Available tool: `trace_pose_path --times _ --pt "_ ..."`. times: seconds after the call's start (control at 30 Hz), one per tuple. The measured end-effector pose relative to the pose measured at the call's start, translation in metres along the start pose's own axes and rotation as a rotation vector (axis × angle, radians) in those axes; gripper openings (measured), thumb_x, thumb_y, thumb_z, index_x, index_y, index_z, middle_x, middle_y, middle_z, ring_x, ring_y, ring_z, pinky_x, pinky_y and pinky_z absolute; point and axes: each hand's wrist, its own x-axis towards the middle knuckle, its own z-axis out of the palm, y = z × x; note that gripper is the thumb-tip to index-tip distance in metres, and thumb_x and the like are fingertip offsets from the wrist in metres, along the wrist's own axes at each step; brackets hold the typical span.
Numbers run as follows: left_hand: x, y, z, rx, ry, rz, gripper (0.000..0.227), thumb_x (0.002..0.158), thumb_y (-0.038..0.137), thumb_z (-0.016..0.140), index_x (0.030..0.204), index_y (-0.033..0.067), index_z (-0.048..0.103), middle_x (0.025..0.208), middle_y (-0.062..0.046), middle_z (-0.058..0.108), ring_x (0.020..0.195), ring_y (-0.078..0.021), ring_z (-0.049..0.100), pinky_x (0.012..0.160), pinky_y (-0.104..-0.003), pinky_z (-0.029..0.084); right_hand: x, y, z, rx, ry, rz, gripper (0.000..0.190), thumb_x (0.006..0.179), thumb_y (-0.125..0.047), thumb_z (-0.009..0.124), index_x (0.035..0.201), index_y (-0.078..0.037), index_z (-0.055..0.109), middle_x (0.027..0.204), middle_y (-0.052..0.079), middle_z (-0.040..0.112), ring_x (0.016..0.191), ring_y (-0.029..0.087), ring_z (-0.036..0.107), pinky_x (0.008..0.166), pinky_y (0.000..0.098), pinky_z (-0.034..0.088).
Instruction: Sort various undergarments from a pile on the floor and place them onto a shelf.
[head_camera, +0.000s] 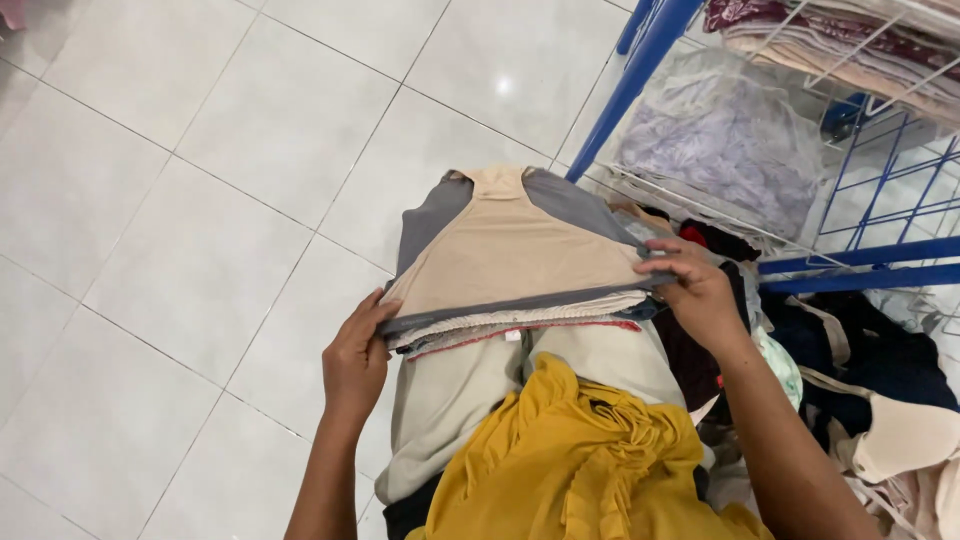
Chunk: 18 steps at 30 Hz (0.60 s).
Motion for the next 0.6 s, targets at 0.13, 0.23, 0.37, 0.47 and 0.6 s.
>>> trace_pose_path --times 0.13,0.23,0.37,0.47,0.6 --pt "0.002 0.001 -0.003 -0.025 0.02 0.08 0.045 0.087 -0.015 0.053 0.116 0.0097 0.075 0.139 -0.011 0.068 0.07 -0.0116 0.071 0.06 -0.026 0.058 0.007 -0.021 -0.018 0.124 0.05 0.049 0.039 0.081 0.015 0.062 0.104 -0.014 0.077 0.139 0.008 0.061 0.128 0.022 0.059 0.098 0.0314 0.051" --pt "0.005 -0.001 -0.005 -0.073 0.079 0.122 0.044 0.089 -0.016 0.052 0.114 0.0107 0.076 0.139 -0.01 0.069 0.077 -0.0109 0.072 0.059 -0.026 0.057 0.002 -0.032 -0.025 -0.052 0.053 -0.097 0.035 0.086 0.015 0.064 0.102 -0.013 0.078 0.135 0.01 0.065 0.132 0.024 0.059 0.108 0.0327 0.046" --pt "-0.002 -0.007 -0.001 -0.01 -0.009 0.064 0.046 0.086 -0.015 0.053 0.111 0.0143 0.079 0.138 -0.01 0.069 0.075 -0.0106 0.072 0.057 -0.026 0.056 -0.015 -0.01 -0.022 -0.091 0.003 -0.052 0.041 0.08 0.016 0.061 0.103 -0.014 0.078 0.132 0.009 0.067 0.131 0.024 0.06 0.104 0.033 0.048" --pt "-0.011 -0.01 -0.001 0.009 -0.078 -0.032 0.047 0.087 -0.013 0.055 0.113 0.0178 0.079 0.139 -0.009 0.068 0.074 -0.0109 0.071 0.059 -0.027 0.056 -0.026 0.0 -0.02 -0.032 -0.07 0.023 0.043 0.082 0.015 0.061 0.109 -0.015 0.078 0.139 0.011 0.062 0.135 0.025 0.056 0.103 0.0337 0.049" --pt "-0.005 0.002 -0.016 -0.063 -0.234 -0.073 0.052 0.084 -0.008 0.057 0.125 0.0191 0.073 0.152 -0.009 0.056 0.082 -0.0132 0.071 0.071 -0.031 0.057 -0.01 -0.048 -0.03 -0.12 -0.357 0.227 0.042 0.087 -0.003 0.07 0.125 -0.022 0.069 0.153 0.009 0.046 0.132 0.025 0.052 0.086 0.0357 0.053"
